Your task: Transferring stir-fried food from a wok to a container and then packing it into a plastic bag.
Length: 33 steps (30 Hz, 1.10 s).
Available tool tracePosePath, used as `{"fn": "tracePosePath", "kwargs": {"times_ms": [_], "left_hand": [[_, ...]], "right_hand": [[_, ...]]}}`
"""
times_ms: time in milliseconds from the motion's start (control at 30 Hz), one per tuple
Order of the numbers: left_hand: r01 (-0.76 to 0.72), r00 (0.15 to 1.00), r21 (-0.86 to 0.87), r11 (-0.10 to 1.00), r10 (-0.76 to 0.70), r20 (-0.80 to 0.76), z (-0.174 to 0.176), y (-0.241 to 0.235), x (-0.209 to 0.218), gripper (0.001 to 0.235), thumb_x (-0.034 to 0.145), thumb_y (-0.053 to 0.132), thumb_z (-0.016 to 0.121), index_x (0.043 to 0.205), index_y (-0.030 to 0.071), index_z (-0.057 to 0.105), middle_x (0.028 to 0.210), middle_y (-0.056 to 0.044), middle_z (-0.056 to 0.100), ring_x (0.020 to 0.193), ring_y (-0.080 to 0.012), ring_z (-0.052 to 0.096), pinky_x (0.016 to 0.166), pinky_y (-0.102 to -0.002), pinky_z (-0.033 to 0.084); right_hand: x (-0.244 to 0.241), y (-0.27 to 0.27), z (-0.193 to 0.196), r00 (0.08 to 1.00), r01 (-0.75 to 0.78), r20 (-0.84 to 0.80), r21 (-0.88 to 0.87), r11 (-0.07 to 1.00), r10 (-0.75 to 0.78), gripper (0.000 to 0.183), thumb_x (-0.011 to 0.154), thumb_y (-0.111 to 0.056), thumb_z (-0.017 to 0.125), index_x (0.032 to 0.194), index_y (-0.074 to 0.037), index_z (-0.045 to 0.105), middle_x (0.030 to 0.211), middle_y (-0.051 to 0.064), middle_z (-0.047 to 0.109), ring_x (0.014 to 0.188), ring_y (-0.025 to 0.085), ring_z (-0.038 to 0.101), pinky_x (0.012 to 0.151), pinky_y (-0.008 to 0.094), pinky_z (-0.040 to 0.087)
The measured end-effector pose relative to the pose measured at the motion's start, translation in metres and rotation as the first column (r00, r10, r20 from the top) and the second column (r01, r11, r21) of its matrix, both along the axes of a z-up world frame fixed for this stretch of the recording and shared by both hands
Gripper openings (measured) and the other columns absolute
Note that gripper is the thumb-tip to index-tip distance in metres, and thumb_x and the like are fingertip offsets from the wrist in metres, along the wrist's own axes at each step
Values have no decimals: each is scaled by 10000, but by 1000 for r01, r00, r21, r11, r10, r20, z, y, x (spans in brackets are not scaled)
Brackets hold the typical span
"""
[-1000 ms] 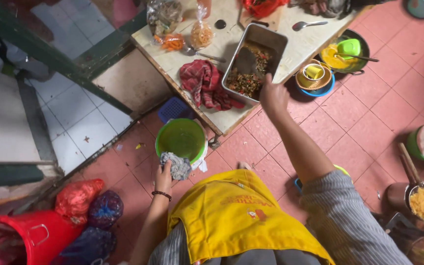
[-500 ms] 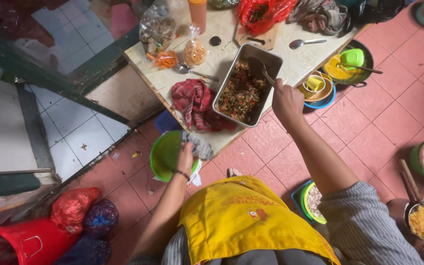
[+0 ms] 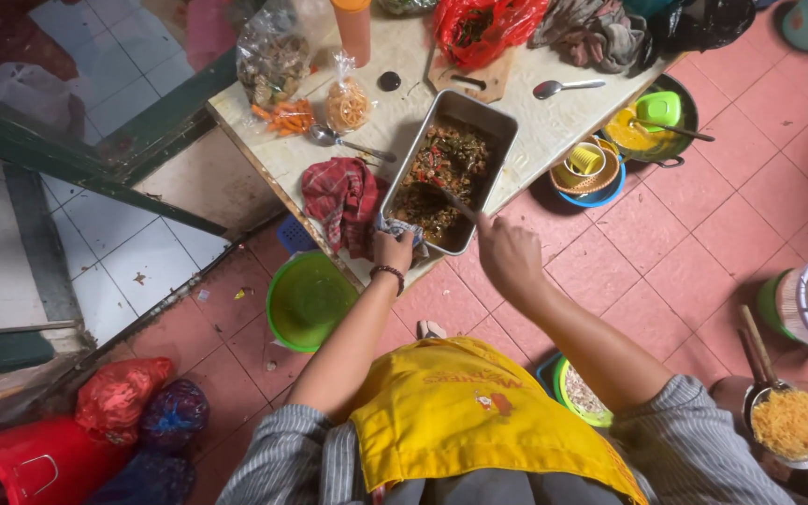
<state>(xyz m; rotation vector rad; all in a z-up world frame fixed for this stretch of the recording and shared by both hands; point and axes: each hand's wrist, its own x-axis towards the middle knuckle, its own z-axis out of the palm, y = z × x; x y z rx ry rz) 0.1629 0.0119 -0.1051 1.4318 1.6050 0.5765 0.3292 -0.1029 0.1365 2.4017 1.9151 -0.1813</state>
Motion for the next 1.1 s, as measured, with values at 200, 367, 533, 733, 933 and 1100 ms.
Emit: {"fn": "tracePosePath", "kwargs": {"times_ms": [200, 367, 533, 733, 933, 1100], "left_hand": [[-205, 978, -23, 979, 203, -54, 15, 5, 17, 656, 828, 300, 749, 1261, -103, 466, 1183, -321, 649, 1089, -443, 662, 931, -492, 530], [-199, 979, -28, 980, 197, -52, 54, 37, -9, 618, 865, 307, 737, 1284, -69, 482, 1216, -302, 651, 1114, -442, 655, 944, -495, 522], [-121, 992, -18, 992, 120, -47, 36, 59, -29, 567, 892, 335, 734, 1269, -40, 538, 1253, -267, 655, 1148, -436, 639, 965, -486, 506], [-103, 992, 98, 990, 96, 76, 22, 48, -36, 572, 897, 323, 742, 1262, -63, 531, 1245, -281, 649, 1158, -432, 627, 979, -466, 489], [-116, 990, 34, 993, 113, 82, 60, 37, -39, 525, 878, 302, 719, 1223, -53, 545, 1200, -266, 678, 1120, -417, 653, 949, -473, 506], [-111, 978, 212, 971, 145, -150, 57, 20, -46, 561, 927, 272, 696, 1299, -58, 438, 1209, -312, 612, 1133, -460, 595, 947, -534, 466]], "right_hand": [[17, -5, 8, 999, 7, 39, -126, 992, -2, 242, 1085, -136, 395, 1187, -68, 603, 780, 120, 637, 547, 252, 654, 453, 431, 513], [-2, -31, 33, 997, -52, -49, 64, 997, 56, 391, 947, -61, 474, 1294, -182, 608, 796, 98, 617, 568, 286, 638, 451, 439, 492], [10, -40, 39, 991, 119, -81, 197, 973, -105, 449, 977, 10, 485, 1337, -230, 606, 846, 74, 582, 644, 255, 650, 447, 413, 494], [28, -70, -52, 977, 187, -154, 294, 937, -147, 411, 953, 20, 504, 1258, -218, 640, 951, 86, 594, 777, 287, 673, 518, 424, 515], [20, -78, -63, 952, 279, -227, 377, 883, -204, 288, 985, -90, 581, 1244, -196, 647, 980, 124, 601, 797, 363, 668, 599, 489, 518], [9, -84, -81, 884, 376, -435, 450, 810, -169, 269, 941, -81, 620, 1204, -142, 631, 1036, 106, 668, 748, 352, 660, 601, 453, 513]]}}
